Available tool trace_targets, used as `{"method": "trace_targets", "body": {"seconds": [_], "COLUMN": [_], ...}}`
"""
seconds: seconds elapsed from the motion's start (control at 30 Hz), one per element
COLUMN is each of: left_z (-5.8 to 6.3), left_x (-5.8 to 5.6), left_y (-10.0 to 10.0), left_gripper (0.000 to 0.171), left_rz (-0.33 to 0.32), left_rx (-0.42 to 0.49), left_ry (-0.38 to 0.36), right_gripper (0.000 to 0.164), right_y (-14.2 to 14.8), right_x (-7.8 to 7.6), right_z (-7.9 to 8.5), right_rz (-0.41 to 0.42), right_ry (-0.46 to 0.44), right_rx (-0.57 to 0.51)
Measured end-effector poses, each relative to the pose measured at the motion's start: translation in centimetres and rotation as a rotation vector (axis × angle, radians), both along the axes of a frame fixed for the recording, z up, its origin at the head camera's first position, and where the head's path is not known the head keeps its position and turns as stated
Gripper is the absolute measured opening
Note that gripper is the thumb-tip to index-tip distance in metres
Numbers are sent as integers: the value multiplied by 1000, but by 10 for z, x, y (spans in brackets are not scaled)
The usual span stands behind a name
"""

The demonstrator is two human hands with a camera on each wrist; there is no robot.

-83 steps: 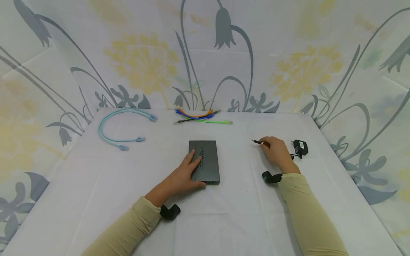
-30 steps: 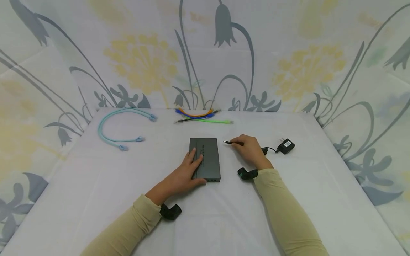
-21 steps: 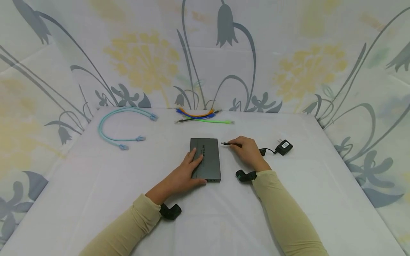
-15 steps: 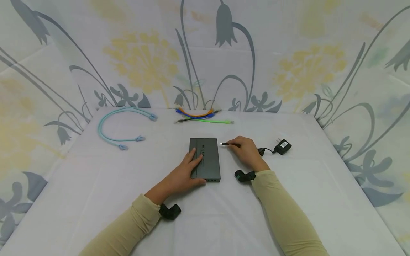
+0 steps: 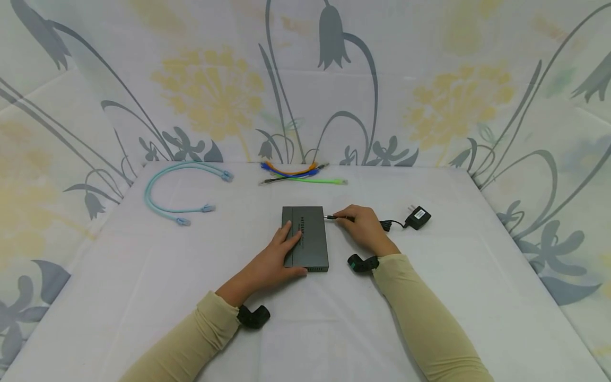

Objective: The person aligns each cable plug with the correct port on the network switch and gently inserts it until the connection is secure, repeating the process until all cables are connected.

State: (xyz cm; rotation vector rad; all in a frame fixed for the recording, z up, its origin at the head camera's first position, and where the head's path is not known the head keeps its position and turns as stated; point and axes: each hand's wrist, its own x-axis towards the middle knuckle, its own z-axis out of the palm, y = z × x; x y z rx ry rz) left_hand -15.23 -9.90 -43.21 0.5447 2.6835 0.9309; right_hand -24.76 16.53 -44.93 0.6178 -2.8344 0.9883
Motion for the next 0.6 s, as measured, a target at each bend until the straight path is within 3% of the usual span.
{"method": "trace_targets", "body": {"seconds": [0.6], "left_z": [-1], "left_x": [0], "left_y": [1], "left_gripper": [88], "left_rz": [1], "left_rx": [10], "left_ry": [6], "right_gripper": [20], "right_y": [0], "right_x": [-1], "right_z": [-2], "right_rz": [-1], "right_ry": [7], "right_rx": [8]}}
